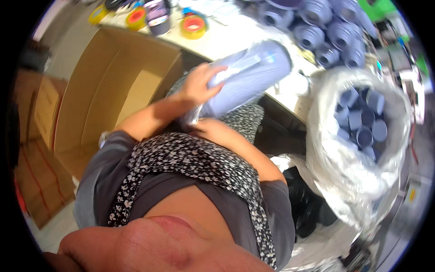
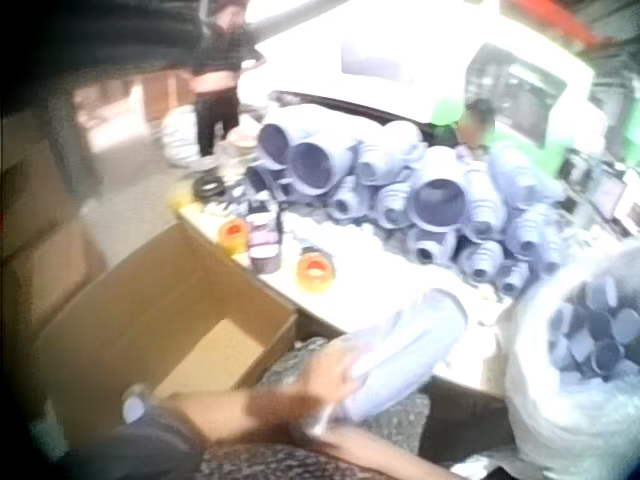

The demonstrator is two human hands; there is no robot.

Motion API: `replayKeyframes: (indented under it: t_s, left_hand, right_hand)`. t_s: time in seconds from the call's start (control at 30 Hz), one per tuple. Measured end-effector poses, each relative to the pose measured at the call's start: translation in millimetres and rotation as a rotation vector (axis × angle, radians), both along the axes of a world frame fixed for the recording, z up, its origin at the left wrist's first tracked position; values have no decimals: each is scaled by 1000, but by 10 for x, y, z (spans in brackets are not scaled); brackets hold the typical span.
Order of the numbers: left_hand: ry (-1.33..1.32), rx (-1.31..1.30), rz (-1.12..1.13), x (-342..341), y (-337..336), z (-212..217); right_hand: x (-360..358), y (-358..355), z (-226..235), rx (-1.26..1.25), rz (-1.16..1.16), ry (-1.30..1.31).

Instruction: The person assembles blue pitchers by attaching black bases to the containers, then slides each pitcher into a plastic bag and places it into a large cardboard box.

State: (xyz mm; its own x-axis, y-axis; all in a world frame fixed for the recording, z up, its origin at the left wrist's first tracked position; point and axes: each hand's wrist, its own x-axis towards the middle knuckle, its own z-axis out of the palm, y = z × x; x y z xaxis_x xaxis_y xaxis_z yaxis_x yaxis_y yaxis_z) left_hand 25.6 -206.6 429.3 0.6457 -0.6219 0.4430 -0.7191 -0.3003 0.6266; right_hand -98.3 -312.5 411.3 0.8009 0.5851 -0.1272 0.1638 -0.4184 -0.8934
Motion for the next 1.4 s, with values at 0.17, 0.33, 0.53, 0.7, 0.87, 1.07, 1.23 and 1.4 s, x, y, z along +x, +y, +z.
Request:
replayKeyframes:
  t_s: [0.17,0.33,0.53,0.7,0.87,1.07,1.23,1.4]
  left_hand:
    - [613,-476,232,248,1178,598]
    - [449,-598,643,274,2929,703]
    - [522,-56,916,506,3414,-137]
    - [372,834,624,1240,3059,-1301]
    - [517,1123,252,1353,2369,-2418]
    - [466,1435,41,795,2059,-3098]
    - [909,915,178,817,2081,-3167]
    - [1001,-1,68,518,1654,-2334]
  right_hand:
    - [32,-334,695,175,-75,37]
    - [174,-723,185,120,-774,101]
    - [285,-995,-615,-493,-689,-389]
    - [263,-837,-739,-594,-520,-578]
    - [158,-828,-624,-582,-647,-561]
    - [68,-896,-435,-473,-588,-618]
    - [324,-1096,94,-262,-785,-264]
    - [1916,-2108,1058,806,-920,-261]
